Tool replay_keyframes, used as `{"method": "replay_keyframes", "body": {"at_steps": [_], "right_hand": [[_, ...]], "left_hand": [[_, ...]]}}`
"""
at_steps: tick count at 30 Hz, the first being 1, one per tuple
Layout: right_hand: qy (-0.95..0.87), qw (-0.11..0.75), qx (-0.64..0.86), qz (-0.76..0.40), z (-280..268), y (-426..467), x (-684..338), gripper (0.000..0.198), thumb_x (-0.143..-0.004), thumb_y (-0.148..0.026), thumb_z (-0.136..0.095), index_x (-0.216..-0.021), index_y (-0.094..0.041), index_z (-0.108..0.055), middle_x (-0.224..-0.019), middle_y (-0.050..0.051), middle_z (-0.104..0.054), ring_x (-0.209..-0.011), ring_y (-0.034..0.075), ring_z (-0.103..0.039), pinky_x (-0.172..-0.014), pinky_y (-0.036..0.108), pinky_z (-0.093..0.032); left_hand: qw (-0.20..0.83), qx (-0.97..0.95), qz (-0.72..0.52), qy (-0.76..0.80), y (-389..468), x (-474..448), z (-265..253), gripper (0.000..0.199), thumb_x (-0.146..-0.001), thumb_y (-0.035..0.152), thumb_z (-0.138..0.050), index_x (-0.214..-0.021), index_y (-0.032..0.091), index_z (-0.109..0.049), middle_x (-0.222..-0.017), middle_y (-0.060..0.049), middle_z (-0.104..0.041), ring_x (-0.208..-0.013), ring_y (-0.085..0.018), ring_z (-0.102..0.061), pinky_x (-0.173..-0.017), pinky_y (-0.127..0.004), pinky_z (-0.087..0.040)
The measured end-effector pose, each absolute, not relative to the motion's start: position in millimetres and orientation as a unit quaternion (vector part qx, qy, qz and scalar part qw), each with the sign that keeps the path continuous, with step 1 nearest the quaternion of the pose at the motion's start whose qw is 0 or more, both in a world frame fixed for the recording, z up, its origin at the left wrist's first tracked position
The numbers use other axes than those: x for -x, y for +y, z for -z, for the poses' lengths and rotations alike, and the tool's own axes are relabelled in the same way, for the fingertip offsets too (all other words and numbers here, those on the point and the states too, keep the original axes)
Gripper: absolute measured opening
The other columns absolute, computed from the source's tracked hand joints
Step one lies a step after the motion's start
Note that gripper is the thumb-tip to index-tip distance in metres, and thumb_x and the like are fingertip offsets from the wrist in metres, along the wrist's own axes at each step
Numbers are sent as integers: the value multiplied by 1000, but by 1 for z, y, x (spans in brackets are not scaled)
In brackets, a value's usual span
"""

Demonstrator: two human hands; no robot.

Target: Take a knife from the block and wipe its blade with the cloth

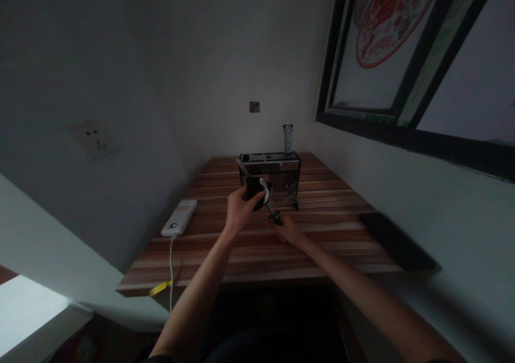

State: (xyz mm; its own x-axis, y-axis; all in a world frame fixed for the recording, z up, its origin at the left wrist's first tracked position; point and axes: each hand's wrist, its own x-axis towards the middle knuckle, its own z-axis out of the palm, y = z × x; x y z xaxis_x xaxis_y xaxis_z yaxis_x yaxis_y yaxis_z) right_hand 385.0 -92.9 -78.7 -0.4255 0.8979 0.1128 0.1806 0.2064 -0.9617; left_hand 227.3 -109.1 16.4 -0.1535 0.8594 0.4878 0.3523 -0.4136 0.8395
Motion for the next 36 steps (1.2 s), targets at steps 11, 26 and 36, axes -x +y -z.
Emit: {"method": "replay_keyframes", "body": {"at_steps": [11, 26, 36], "right_hand": [[-682, 359, 401, -495, 84, -90, -386, 30, -74, -47, -56, -75, -17, -52, -34, -11, -37, -27, 6, -30, -28, 17, -21], [-654, 376, 405, -518, 82, -92, -385, 34, -70, -51, -58, -75, -18, -49, -31, -12, -36, -24, 6, -28, -27, 18, -19], [-657, 378, 402, -513, 87, -90, -386, 33, -72, -51, -55, -76, -18, -49, -30, -12, -35, -24, 6, -29, -28, 18, -19]], "left_hand": [[224, -562, -659, 446, -100, -209, -55, 34, -62, 36, -69, -85, 10, -67, -79, -6, -69, -71, -17, -63, -62, -23, -48], [182, -558, -697, 412, -97, -210, -86, 32, -64, 36, -67, -83, 10, -67, -76, -5, -68, -71, -16, -62, -61, -23, -49], [215, -576, -653, 443, -103, -230, -62, 30, -65, 35, -67, -83, 11, -66, -77, -5, -68, -70, -16, -62, -60, -22, -47]]}}
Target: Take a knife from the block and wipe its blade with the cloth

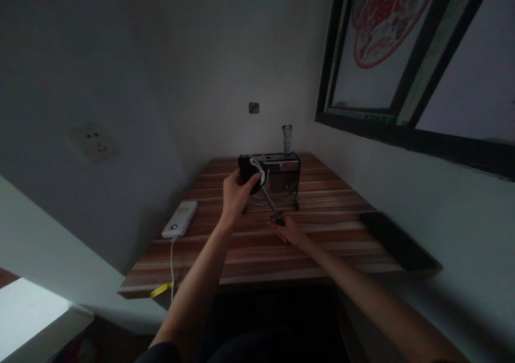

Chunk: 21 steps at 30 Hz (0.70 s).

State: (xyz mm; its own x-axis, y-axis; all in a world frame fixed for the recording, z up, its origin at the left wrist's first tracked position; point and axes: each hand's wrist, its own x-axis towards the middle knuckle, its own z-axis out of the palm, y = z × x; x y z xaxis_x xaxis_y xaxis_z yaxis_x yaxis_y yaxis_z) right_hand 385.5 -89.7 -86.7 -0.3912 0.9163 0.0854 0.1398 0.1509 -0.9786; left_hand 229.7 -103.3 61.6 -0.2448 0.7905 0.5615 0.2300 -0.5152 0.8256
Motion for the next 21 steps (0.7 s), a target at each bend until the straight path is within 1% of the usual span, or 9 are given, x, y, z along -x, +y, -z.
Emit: {"method": "replay_keyframes", "body": {"at_steps": [4, 9, 13, 18, 21], "right_hand": [[-670, 380, 392, -503, 81, -93, -386, 33, -73, -51, -53, -74, -18, -50, -30, -12, -35, -25, 7, -29, -29, 18, -20], [-677, 379, 389, -497, 75, -97, -387, 31, -74, -49, -53, -73, -17, -50, -30, -11, -35, -25, 6, -29, -30, 18, -20], [-679, 386, 379, -496, 79, -93, -386, 26, -73, -43, -56, -73, -17, -51, -32, -11, -36, -26, 6, -28, -29, 18, -20], [-680, 392, 370, -498, 88, -87, -388, 18, -71, -34, -54, -65, -18, -50, -34, -9, -37, -27, 7, -31, -29, 18, -22], [-673, 401, 384, -489, 90, -87, -389, 10, -68, -27, -54, -68, -17, -52, -38, -8, -41, -29, 7, -34, -31, 18, -24]], "left_hand": [[224, -587, -628, 459, -106, -236, -48, 29, -66, 35, -66, -82, 11, -65, -77, -6, -68, -70, -17, -62, -60, -22, -46], [236, -601, -604, 467, -109, -242, -27, 32, -68, 36, -65, -89, 12, -65, -84, -7, -69, -75, -18, -63, -63, -23, -47], [252, -601, -580, 488, -111, -246, -6, 32, -68, 36, -65, -89, 11, -65, -83, -8, -69, -75, -19, -63, -62, -24, -47], [258, -618, -548, 501, -118, -259, 19, 29, -69, 31, -64, -90, 12, -64, -85, -8, -69, -77, -19, -62, -65, -25, -47], [262, -616, -559, 489, -122, -266, 29, 30, -70, 31, -63, -92, 12, -62, -86, -7, -68, -78, -18, -62, -67, -24, -47]]}}
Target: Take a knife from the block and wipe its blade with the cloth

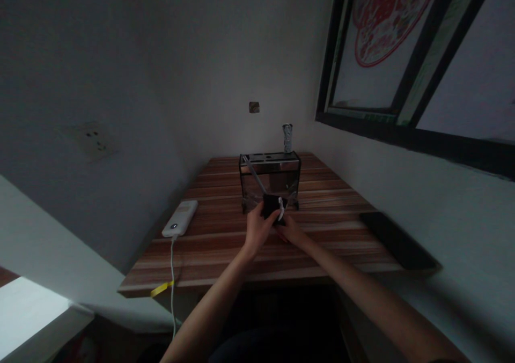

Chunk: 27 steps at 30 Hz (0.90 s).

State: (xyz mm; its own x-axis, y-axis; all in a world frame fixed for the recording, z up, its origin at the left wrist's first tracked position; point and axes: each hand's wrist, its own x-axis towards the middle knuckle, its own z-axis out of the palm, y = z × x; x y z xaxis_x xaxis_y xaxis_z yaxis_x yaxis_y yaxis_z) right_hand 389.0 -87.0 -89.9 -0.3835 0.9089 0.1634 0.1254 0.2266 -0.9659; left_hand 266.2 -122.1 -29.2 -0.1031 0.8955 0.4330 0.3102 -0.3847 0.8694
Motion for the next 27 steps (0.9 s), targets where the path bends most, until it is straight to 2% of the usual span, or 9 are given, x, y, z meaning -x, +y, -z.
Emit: {"method": "replay_keyframes", "body": {"at_steps": [4, 8, 11, 14, 21, 27], "right_hand": [[-677, 411, 393, -467, 90, -87, -389, 10, -68, -22, -55, -75, -15, -57, -40, -8, -43, -33, 7, -36, -36, 18, -29], [-685, 399, 396, -463, 92, -85, -389, 9, -69, -23, -54, -71, -14, -56, -39, -8, -41, -35, 8, -38, -38, 19, -31], [-698, 410, 392, -438, 91, -85, -390, 8, -68, -22, -55, -67, -14, -57, -46, -4, -49, -46, 11, -48, -46, 21, -38], [-705, 420, 379, -428, 89, -85, -390, 9, -67, -21, -56, -73, -14, -60, -58, -1, -58, -58, 14, -55, -55, 24, -43], [-695, 411, 366, -464, 89, -87, -389, 10, -69, -23, -55, -74, -15, -60, -47, -3, -50, -55, 15, -54, -50, 23, -41], [-697, 427, 340, -465, 89, -84, -387, 20, -69, -31, -58, -79, -14, -59, -60, 0, -55, -62, 15, -53, -54, 23, -40]], "left_hand": [[268, -612, -562, 487, -124, -267, 32, 28, -70, 32, -64, -89, 11, -62, -82, -6, -68, -75, -17, -61, -65, -23, -47], [257, -603, -558, 509, -121, -264, 33, 30, -68, 32, -65, -89, 11, -63, -80, -6, -68, -72, -17, -62, -64, -24, -47], [256, -594, -567, 511, -121, -264, 36, 31, -68, 32, -65, -91, 11, -63, -82, -7, -68, -74, -18, -62, -66, -25, -47], [270, -587, -579, 497, -123, -266, 37, 31, -69, 32, -65, -92, 11, -63, -84, -7, -68, -76, -18, -62, -68, -25, -48], [267, -599, -594, 465, -124, -265, 34, 31, -71, 32, -63, -94, 12, -62, -90, -8, -67, -82, -18, -62, -73, -26, -48], [257, -608, -586, 470, -128, -261, 22, 31, -71, 33, -64, -94, 12, -62, -85, -6, -67, -78, -17, -62, -68, -23, -47]]}}
